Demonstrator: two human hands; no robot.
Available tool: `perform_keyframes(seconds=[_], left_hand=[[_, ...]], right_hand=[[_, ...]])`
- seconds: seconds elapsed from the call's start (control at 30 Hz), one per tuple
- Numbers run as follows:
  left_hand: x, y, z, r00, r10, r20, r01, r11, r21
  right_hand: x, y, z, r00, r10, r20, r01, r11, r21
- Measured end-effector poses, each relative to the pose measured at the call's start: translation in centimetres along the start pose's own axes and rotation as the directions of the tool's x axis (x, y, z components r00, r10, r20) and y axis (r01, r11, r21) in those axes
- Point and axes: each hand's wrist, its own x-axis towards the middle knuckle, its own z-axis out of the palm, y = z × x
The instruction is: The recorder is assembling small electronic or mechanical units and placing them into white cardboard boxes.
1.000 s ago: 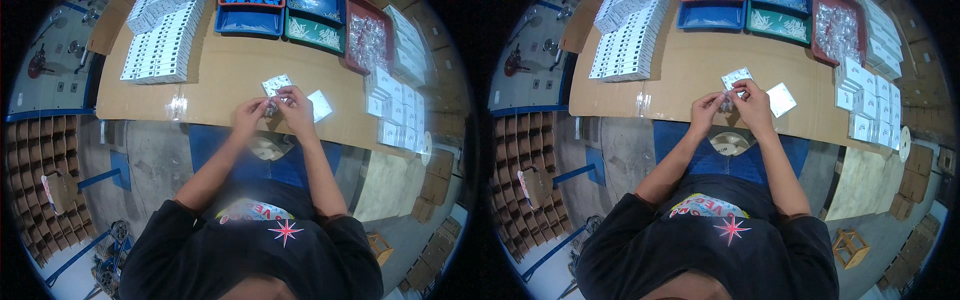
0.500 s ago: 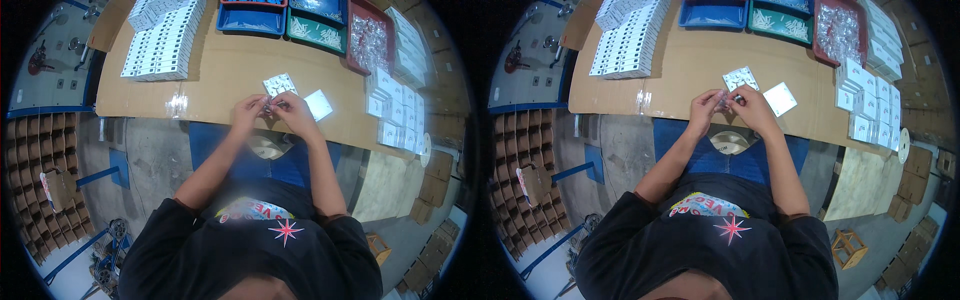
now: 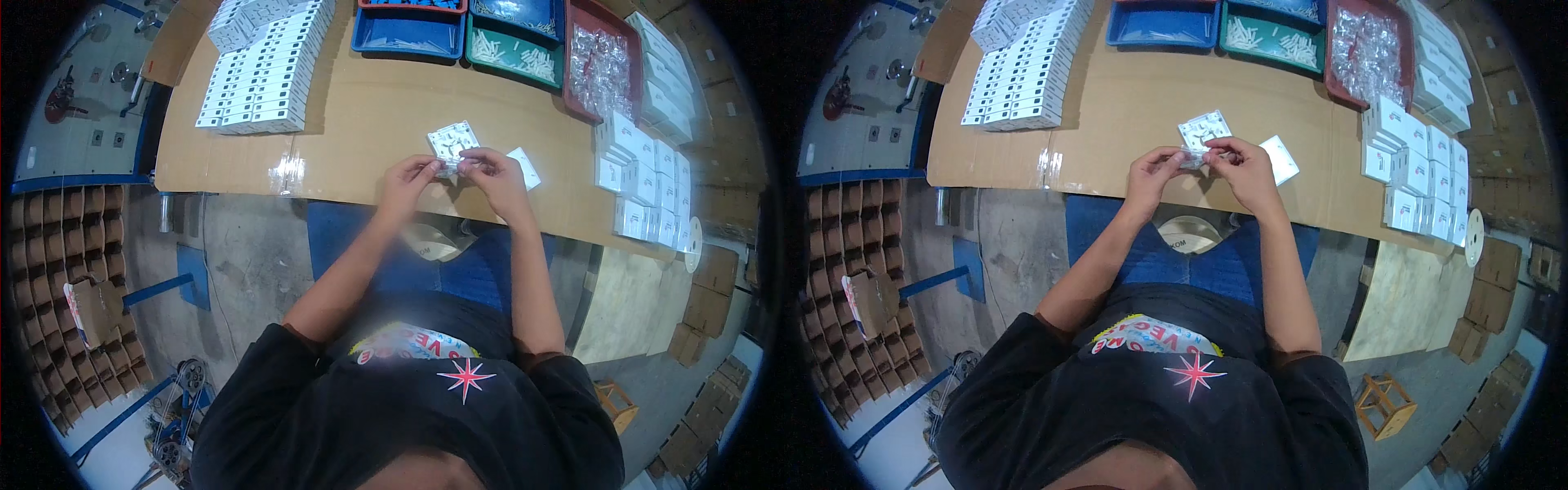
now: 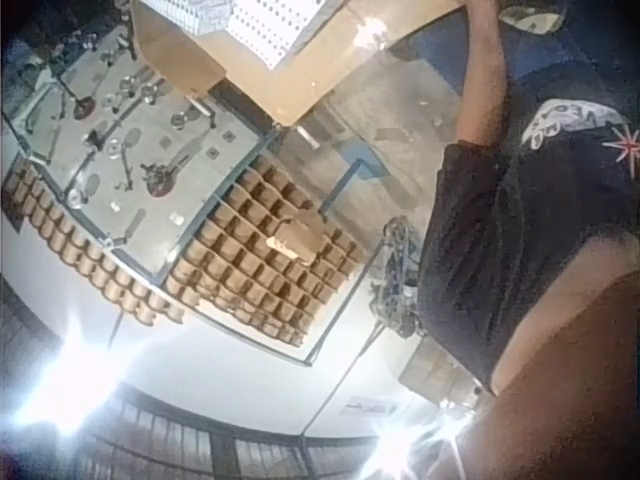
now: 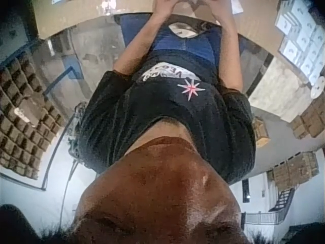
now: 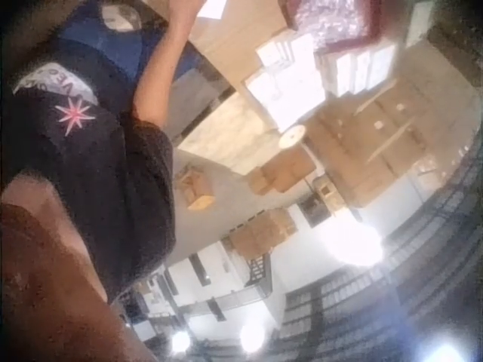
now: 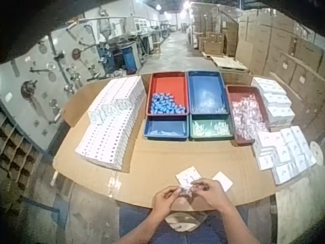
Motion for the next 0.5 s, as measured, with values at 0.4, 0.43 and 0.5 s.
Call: perform_keyframes(seconds=[0.4, 0.43, 0.5], left_hand=[[-0.21, 0.07, 0.37, 0.997, 0.073, 0.008, -0.074, 0.997, 0.039], [-0.25, 0.03, 0.34, 0.996, 0.094, -0.005, -0.094, 0.995, 0.035], [-0.22, -0.04, 0.25, 0.996, 0.087, -0.002, -0.087, 0.995, 0.047]], right_hand=[[-0.20, 0.42, 0.42, 0.994, -0.029, 0.104, 0.039, 0.994, -0.100], [-0.19, 0.49, 0.44, 0.995, -0.026, 0.101, 0.037, 0.993, -0.108], [-0.21, 0.29, 0.40, 0.995, -0.029, 0.097, 0.042, 0.991, -0.129]])
